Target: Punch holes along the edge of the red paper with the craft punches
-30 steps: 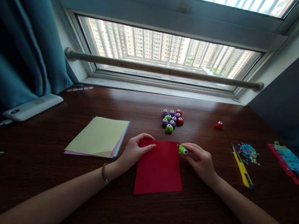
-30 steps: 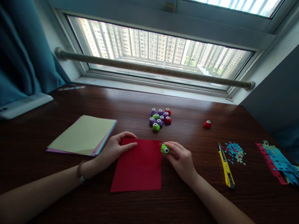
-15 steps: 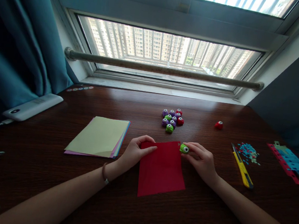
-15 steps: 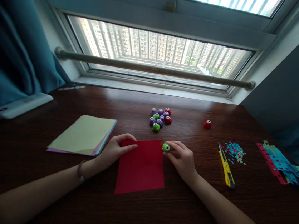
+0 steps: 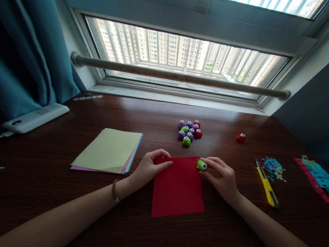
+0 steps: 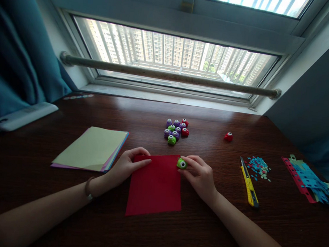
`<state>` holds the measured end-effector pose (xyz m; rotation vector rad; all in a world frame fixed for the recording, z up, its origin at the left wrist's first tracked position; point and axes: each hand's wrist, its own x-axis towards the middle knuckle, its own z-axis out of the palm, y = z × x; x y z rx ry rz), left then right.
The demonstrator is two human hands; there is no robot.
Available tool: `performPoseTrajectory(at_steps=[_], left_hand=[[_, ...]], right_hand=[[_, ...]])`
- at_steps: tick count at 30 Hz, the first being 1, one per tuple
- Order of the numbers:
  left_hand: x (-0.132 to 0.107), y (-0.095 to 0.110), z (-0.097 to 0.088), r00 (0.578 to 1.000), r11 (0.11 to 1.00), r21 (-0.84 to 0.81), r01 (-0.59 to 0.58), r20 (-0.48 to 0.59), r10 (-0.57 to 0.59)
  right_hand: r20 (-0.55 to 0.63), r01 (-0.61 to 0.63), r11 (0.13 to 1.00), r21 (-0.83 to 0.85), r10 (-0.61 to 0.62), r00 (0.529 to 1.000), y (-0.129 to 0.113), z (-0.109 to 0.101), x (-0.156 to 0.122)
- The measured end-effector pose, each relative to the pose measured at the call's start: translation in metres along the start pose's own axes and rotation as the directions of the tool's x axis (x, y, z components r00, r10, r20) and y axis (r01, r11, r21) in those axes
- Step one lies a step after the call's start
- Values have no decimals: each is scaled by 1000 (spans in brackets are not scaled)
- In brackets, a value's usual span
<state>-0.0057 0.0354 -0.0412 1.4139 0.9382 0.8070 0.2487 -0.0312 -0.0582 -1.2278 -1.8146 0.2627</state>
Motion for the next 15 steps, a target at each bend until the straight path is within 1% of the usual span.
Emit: performPoseTrajectory(at_steps=[5,15], left_hand=[[1,-1,-1,1000,1000,22,-5,-19,5],[2,-8,-1,999,996,82,-41,-23,43]], right_hand=[[25,13,1000,21,-14,1000,-2,0,0],[47,30,998,47,-32,998,-2,0,1]])
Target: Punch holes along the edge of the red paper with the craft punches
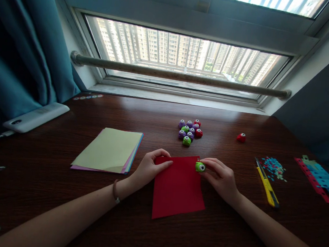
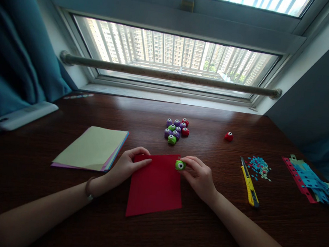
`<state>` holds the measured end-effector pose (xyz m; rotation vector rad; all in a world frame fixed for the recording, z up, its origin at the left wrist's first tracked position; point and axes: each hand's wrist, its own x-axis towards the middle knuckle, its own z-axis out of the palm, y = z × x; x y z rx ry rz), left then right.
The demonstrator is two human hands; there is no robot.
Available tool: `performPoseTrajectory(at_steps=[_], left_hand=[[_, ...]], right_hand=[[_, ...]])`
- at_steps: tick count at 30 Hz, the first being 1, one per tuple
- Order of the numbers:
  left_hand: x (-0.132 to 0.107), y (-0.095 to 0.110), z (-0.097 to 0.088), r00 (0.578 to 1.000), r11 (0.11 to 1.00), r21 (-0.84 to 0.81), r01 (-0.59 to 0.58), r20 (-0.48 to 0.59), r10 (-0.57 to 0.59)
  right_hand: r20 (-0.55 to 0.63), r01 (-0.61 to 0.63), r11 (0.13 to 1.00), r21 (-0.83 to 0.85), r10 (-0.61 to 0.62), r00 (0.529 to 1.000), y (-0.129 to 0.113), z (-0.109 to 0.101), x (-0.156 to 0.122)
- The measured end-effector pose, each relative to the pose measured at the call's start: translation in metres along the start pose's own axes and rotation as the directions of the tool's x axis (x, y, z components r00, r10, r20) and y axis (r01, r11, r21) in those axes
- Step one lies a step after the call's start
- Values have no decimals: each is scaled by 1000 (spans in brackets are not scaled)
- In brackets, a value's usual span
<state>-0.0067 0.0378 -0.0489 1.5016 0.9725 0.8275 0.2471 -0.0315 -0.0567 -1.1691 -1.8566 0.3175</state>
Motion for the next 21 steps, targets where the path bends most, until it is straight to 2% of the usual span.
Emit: performPoseTrajectory(at_steps=[21], left_hand=[[-1,-4,-1,999,994,91,-54,10,54]], right_hand=[[-7,1,1000,0,-1,1000,-2,0,1]])
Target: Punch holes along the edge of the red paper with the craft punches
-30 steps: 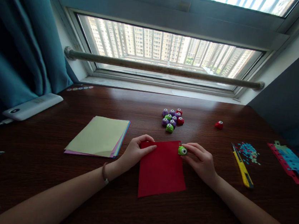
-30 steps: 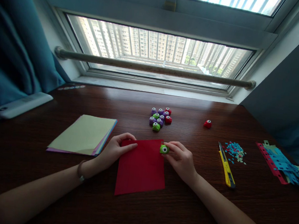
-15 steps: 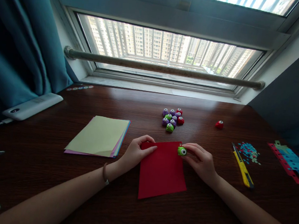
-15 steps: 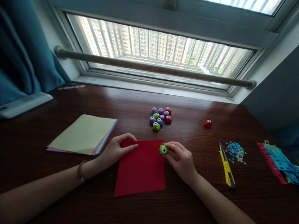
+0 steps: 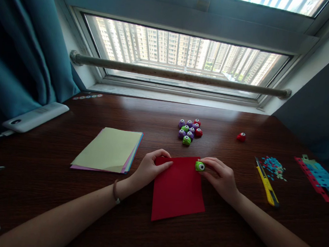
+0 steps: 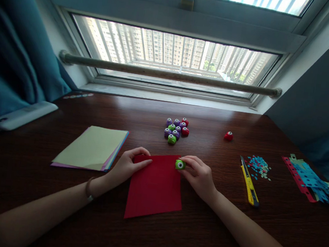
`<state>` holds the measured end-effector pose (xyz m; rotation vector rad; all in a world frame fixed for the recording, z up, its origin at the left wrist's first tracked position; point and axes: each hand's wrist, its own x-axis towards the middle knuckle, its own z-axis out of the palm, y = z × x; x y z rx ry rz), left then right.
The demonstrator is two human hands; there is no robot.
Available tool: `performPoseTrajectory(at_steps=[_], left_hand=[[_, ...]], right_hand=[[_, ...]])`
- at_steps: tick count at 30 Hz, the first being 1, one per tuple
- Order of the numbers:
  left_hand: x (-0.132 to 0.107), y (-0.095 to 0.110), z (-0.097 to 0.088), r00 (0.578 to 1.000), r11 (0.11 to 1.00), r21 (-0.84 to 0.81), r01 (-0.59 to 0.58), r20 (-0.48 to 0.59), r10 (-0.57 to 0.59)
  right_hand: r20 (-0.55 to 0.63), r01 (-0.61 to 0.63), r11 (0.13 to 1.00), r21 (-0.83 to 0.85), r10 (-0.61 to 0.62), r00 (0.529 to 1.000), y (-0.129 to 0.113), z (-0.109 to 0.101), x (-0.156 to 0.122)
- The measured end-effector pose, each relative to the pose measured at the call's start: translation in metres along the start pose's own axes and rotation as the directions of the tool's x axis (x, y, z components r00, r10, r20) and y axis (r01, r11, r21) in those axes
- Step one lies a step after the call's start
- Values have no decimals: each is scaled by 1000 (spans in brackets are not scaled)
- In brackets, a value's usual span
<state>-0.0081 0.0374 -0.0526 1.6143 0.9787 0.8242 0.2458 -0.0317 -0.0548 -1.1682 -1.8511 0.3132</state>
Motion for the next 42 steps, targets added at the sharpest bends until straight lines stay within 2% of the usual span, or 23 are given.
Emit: performPoseTrajectory(at_steps=[16,36,42], left_hand=[[0,1,2,998,993,104,-61,3,61],[0,-1,5,988,932,328,-155,56,144],[0,-1,5,985,915,366,-171,67,157]], right_hand=[[47,-65,998,-18,65,997,5,1,-3],[149,-34,999,-5,34,988,8,3,0],[199,-117,991,59,103,975,9,1,3]])
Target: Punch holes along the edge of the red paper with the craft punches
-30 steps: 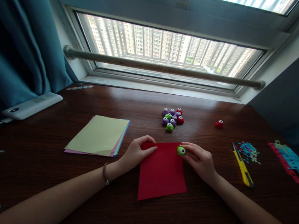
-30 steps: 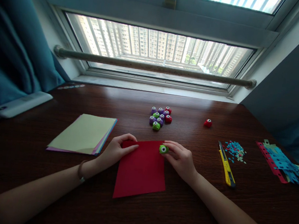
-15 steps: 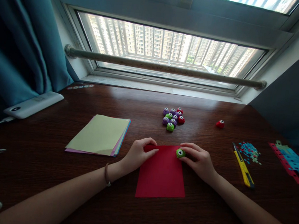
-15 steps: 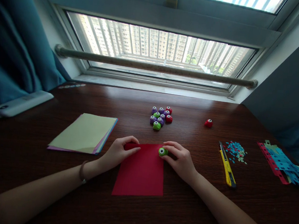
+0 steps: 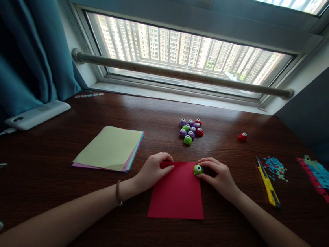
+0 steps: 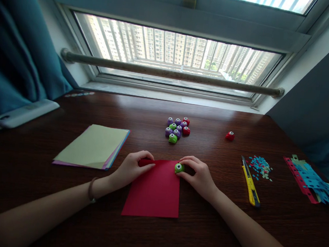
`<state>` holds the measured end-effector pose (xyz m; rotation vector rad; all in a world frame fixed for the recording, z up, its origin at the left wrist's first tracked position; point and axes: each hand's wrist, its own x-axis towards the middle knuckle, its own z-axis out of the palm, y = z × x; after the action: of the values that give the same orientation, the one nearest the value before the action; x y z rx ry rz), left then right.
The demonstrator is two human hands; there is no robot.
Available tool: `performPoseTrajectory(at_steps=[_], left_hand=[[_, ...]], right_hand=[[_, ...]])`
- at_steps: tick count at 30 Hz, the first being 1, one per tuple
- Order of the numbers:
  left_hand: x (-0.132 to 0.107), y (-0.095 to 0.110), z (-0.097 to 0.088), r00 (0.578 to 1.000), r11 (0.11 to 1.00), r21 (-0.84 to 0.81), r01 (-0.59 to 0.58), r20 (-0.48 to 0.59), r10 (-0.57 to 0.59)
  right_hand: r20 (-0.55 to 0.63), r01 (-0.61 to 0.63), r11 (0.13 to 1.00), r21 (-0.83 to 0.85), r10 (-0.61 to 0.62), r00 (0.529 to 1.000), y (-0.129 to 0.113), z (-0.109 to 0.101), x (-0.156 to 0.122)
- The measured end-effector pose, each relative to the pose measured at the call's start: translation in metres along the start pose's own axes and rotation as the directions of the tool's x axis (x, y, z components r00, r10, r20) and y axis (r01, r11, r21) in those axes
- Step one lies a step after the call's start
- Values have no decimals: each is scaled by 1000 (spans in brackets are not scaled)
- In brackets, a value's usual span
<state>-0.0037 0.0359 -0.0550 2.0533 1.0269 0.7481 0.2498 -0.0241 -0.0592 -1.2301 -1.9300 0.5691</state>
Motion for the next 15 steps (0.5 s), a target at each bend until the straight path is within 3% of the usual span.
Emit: performPoseTrajectory(at_steps=[15], left_hand=[[-4,-2,4,997,990,124,-66,-24,70]], right_hand=[[39,-37,999,37,36,999,-1,-1,2]])
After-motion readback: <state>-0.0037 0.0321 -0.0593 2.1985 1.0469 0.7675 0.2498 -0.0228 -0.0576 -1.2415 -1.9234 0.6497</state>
